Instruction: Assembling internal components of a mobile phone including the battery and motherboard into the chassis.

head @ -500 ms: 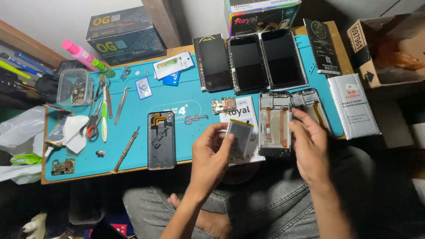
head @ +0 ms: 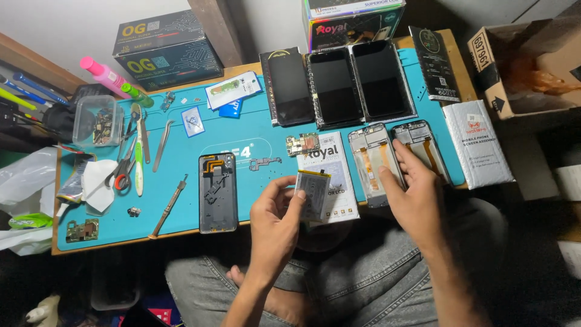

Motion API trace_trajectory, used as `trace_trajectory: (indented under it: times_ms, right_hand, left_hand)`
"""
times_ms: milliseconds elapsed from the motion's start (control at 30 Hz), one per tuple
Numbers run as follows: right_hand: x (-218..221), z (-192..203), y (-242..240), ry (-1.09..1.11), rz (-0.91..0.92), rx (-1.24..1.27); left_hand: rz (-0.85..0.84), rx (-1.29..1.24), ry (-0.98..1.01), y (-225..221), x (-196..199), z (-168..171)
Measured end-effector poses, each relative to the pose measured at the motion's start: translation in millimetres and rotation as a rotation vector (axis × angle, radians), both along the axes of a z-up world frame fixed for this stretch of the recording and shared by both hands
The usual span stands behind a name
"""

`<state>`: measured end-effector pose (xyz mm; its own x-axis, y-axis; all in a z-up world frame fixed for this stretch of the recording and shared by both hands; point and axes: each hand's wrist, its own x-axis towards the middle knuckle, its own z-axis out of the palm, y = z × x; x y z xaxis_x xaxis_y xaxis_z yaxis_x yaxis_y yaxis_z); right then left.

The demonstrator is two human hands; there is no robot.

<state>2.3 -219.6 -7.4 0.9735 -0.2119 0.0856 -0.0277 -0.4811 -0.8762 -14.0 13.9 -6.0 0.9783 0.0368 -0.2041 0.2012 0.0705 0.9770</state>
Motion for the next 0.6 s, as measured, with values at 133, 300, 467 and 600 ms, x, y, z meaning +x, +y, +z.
trace_trajectory:
  times_ms: [133, 300, 467, 600]
  right_hand:
    - [-2, 8, 3, -0.001, 0.017, -0.282]
    - [1, 6, 9, 0.03, 0.043, -0.445]
    - [12, -15, 10, 0.104, 0.029, -0.466]
    - [16, -19, 16, 0.123, 0.027, -0.465]
  left_hand:
    - [0.002, -0.026, 0.002, 1, -3, 3]
    - [-0.001, 0.002, -0.011, 3, -6, 4]
    - [0.017, -0.019, -0.017, 5, -10, 2]
    - [0.028, -0.017, -0.007, 8, -9, 0]
